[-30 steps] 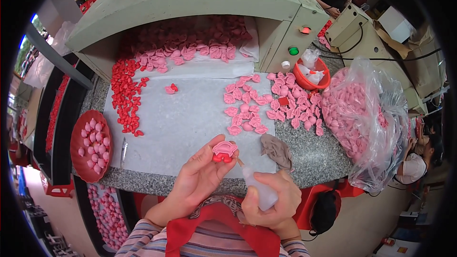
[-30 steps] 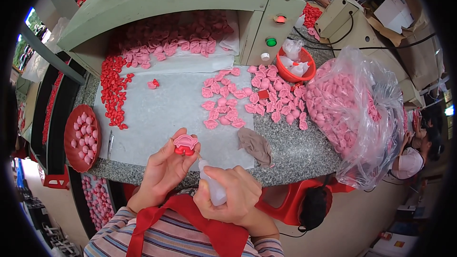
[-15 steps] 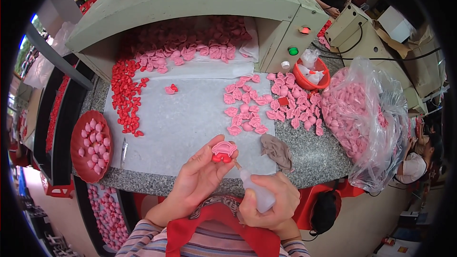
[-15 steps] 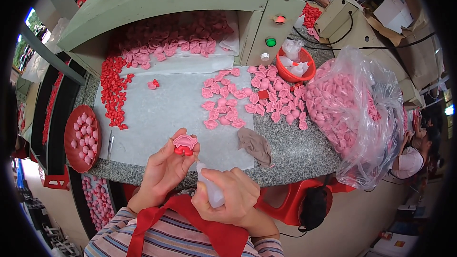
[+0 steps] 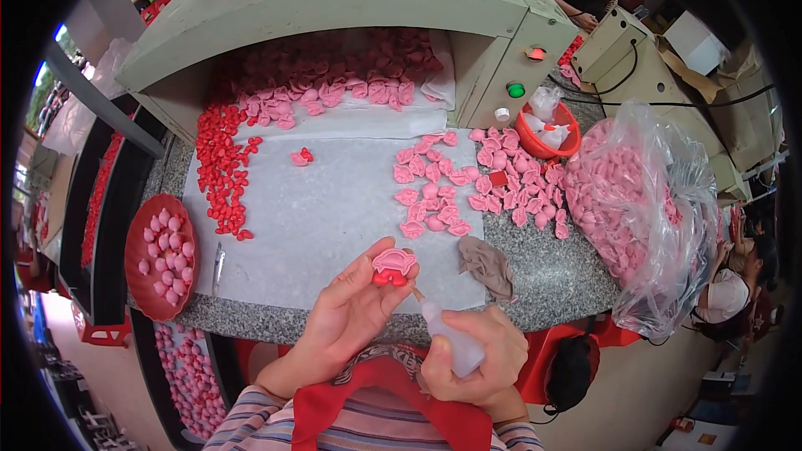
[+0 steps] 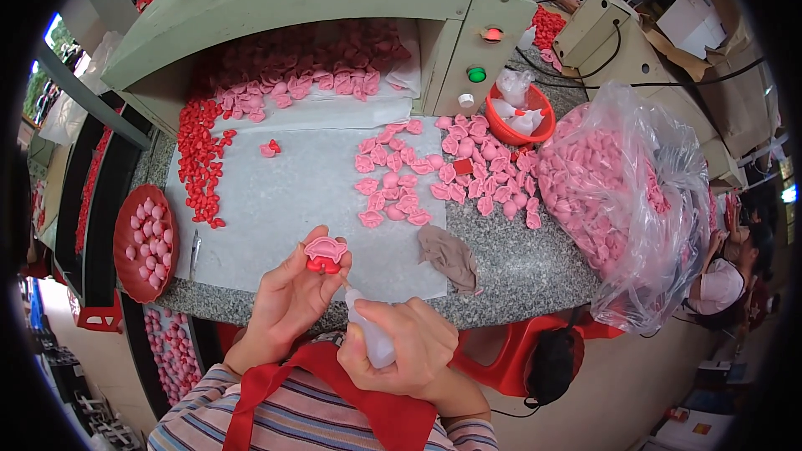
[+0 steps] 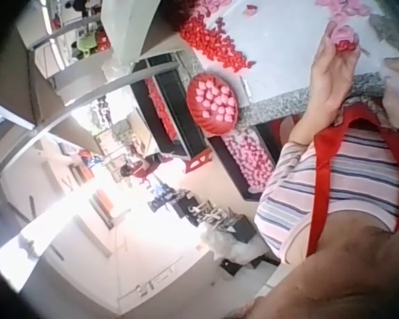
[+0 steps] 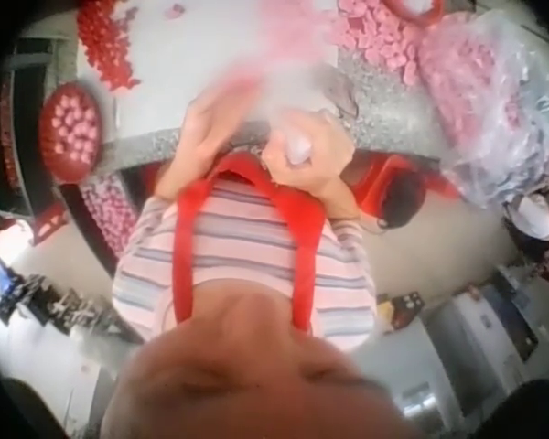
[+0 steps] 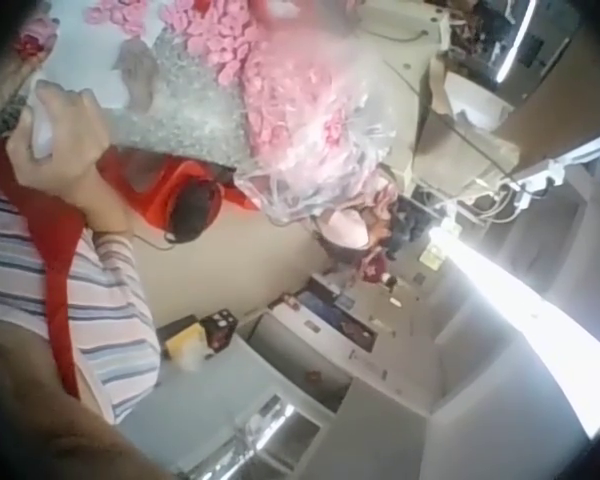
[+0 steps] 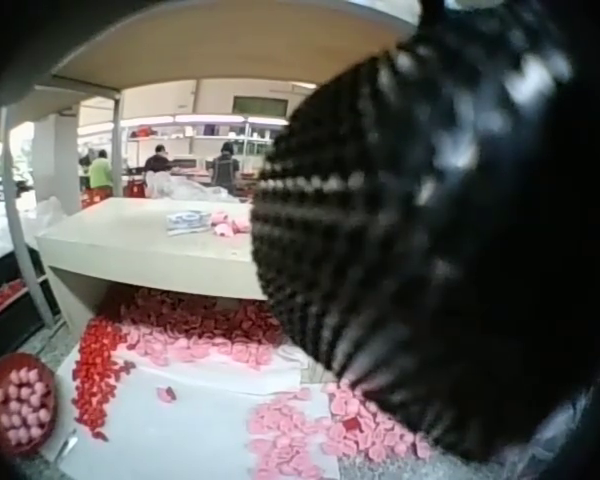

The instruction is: Assembling small pink toy components by applying adhesive and joining parts at a factory workbench.

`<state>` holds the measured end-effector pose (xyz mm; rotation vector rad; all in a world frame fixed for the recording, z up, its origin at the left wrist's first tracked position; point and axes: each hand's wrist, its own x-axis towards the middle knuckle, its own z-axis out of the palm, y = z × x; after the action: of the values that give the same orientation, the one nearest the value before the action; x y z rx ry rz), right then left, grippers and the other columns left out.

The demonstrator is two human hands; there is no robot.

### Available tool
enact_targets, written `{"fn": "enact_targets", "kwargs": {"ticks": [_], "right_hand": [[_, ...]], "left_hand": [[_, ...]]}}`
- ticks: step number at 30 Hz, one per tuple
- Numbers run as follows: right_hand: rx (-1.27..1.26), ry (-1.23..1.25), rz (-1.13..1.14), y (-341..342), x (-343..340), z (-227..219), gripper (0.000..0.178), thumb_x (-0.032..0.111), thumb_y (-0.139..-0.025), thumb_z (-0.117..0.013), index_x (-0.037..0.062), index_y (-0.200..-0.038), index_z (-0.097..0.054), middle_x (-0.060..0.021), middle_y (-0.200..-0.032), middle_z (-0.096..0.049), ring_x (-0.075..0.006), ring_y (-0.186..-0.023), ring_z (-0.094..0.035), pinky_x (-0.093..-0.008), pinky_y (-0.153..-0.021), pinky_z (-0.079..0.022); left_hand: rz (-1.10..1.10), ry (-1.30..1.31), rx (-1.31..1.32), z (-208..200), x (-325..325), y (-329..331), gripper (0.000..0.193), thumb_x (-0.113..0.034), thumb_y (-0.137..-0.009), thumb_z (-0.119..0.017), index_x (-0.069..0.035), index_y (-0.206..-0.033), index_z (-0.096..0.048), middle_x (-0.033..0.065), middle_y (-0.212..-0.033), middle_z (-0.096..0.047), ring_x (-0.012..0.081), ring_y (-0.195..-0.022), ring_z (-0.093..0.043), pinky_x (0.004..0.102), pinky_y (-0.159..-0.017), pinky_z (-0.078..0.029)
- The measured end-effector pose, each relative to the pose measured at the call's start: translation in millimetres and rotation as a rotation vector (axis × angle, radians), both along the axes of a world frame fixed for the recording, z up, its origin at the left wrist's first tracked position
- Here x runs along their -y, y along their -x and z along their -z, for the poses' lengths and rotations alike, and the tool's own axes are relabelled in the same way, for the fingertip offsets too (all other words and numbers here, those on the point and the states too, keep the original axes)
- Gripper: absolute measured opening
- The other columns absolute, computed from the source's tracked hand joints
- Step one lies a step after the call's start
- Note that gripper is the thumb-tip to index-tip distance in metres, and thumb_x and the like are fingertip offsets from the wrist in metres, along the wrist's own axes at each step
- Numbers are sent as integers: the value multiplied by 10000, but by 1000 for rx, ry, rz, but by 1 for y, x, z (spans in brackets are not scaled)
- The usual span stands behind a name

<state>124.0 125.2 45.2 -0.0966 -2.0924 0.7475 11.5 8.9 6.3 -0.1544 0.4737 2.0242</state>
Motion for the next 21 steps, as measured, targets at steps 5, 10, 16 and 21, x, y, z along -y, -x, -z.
{"fn": "enact_targets", "kwargs": {"ticks": [5,10,16,21], "right_hand": [[20,-3,-18,-7,0,-5,270,61,-620,-635,-6,-868,-553,-54,-610,-552,-158,-403,-447,-248,-375,-346],[53,9,-66,-7,4,-8,277,49,-615,-640,-7,-872,-551,-48,-622,-559,-152,-410,-456,-244,-377,-344],[76,29,-54,-6,6,-6,291,53,-592,-605,-4,-873,-551,-84,-657,-575,-179,-427,-459,-255,-403,-384],[79,26,-51,-4,6,-6,300,49,-595,-607,-11,-882,-546,-87,-668,-581,-183,-429,-465,-260,-404,-388]], "left_hand": [[-1,17,-12,-2,-1,-1,371,-197,-910,-471,-42,-1241,-408,168,-1209,-458,296,-1117,-470,366,-987,-387],[16,32,-32,-7,-2,-2,460,-221,-900,-500,12,-1265,-344,153,-1162,-495,260,-1110,-483,339,-966,-399],[20,21,-41,-6,-2,-2,460,-227,-899,-502,11,-1262,-352,150,-1162,-495,258,-1110,-482,336,-965,-398],[23,32,-47,-6,-1,-2,460,-231,-900,-500,11,-1262,-352,150,-1163,-494,256,-1112,-481,333,-963,-399]]}}
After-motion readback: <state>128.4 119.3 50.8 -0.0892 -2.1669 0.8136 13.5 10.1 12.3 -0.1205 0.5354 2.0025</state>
